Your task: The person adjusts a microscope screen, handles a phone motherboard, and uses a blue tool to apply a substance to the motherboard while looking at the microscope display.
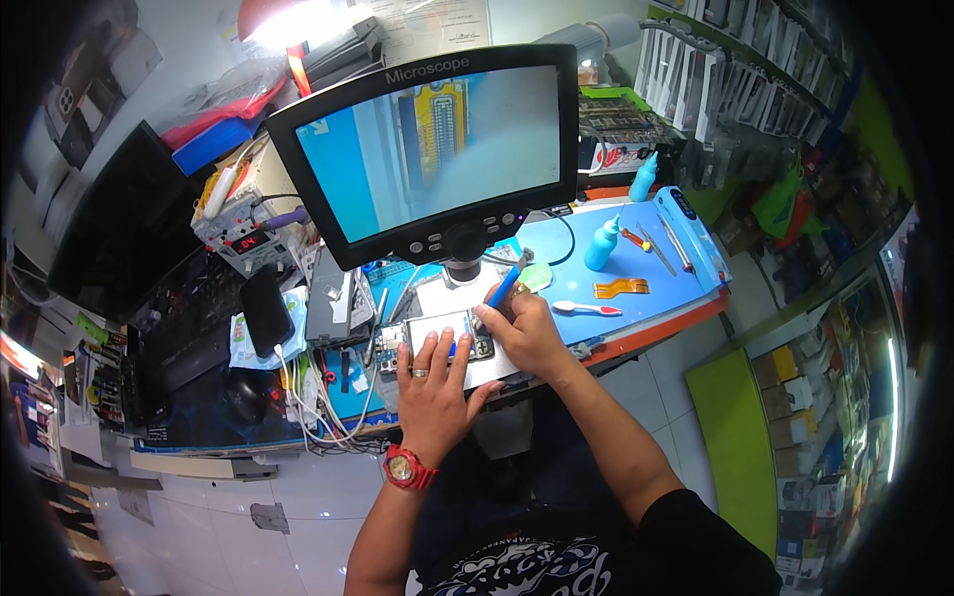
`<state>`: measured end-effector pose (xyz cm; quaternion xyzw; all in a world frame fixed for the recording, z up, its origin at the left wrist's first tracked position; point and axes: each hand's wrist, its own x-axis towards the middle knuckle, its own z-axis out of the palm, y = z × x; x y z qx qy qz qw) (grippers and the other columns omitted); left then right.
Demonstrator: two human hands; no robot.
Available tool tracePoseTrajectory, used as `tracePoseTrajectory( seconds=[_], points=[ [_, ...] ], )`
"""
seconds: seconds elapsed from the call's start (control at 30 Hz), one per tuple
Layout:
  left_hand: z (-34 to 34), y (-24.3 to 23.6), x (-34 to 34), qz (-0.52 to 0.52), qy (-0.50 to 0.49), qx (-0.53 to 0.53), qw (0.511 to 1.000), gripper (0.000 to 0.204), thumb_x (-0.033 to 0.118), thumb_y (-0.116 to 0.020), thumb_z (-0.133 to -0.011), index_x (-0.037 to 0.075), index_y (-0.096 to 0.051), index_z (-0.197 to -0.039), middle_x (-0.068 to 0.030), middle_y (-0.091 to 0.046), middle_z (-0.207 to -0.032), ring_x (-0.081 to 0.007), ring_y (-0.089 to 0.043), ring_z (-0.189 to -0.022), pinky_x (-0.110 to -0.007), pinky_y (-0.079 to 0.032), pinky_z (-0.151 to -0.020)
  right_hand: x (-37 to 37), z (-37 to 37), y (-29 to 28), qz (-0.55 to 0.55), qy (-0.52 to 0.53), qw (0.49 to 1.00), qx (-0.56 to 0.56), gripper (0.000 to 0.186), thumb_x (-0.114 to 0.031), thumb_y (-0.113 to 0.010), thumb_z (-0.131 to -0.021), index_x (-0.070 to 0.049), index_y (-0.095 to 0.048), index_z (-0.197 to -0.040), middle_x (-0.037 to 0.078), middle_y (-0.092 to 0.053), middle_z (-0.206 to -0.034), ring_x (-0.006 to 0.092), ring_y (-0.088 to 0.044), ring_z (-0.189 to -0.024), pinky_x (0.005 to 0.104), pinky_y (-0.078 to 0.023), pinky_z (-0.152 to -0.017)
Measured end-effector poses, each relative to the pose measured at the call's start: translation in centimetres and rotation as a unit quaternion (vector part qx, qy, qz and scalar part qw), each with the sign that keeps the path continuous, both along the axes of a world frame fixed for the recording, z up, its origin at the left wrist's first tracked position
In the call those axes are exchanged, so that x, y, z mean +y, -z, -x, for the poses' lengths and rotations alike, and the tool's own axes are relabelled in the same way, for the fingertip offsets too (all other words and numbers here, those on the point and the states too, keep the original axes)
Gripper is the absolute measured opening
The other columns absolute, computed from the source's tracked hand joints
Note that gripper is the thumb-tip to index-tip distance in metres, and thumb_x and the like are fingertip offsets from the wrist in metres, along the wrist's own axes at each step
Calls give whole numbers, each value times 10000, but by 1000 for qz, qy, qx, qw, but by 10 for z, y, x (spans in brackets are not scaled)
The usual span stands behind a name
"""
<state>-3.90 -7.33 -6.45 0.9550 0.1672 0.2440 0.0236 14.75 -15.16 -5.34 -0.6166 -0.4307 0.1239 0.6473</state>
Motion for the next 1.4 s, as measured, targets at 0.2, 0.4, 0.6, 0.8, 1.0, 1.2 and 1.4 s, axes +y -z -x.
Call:
tracePoseTrajectory(
  seconds=[0.2, 0.4, 0.6, 0.8, 1.0, 1.2, 1.4],
  points=[
    [0, 0, 0, -1, -1, 1, 1000, 738, 576, -765, -940, 92, -644, -1484, -139, -583, -1524, -335, -488, -1467, -613, -222, -1296, -3, 0, -6, 44, -12, 999, 5, 184, -140, -738, -1029, 31, -675, -1052, 62, -702, -814, 98, -618, -707, 302, -504, -648],
    [0, 1, 0, -1, -2, 0, 1000, 742, 584, -761, -942, 92, -644, -1485, -137, -583, -1524, -331, -489, -1469, -612, -222, -1296, -2, 0, -4, 31, -8, 999, -24, 221, -153, -745, -1015, 53, -681, -1063, 159, -726, -824, 187, -675, -649, 344, -518, -602],
    [0, 0, 0, 1, -2, -2, 1000, 742, 585, -762, -941, 94, -645, -1485, -135, -584, -1523, -331, -489, -1468, -610, -225, -1295, -4, -1, -7, 79, -14, 996, -29, 193, -144, -739, -1032, 41, -684, -1034, 61, -699, -784, 95, -603, -677, 301, -498, -632],
    [0, 0, 0, 1, -1, -1, 1000, 736, 581, -761, -944, 93, -648, -1483, -137, -585, -1523, -331, -492, -1465, -608, -224, -1295, -3, 2, -7, 47, -2, 999, -3, 193, -147, -740, -1033, 38, -685, -1034, 67, -704, -787, 103, -605, -678, 301, -501, -636],
    [0, 0, 0, 1, 0, -2, 1000, 736, 583, -756, -946, 92, -649, -1484, -140, -590, -1519, -334, -491, -1465, -610, -222, -1296, -3, 1, -4, 27, 3, 1000, 3, 193, -147, -739, -1033, 39, -685, -1033, 72, -714, -799, 98, -611, -701, 308, -506, -641],
    [0, -1, 0, 1, 0, 0, 1000, 736, 581, -755, -947, 88, -649, -1483, -143, -590, -1519, -335, -494, -1461, -612, -223, -1293, -3, 1, -5, 26, -5, 1000, 3, 177, -136, -731, -1033, 36, -686, -1032, 71, -712, -798, 95, -621, -714, 305, -505, -651],
    [0, 0, 0, -3, -2, 1, 1000, 734, 597, -749, -948, 97, -657, -1477, -138, -596, -1517, -327, -492, -1460, -611, -234, -1290, -5, 0, -6, 36, -17, 999, 14, 206, -149, -738, -1028, 45, -669, -1044, 118, -723, -813, 153, -662, -668, 321, -521, -631]
  ],
)
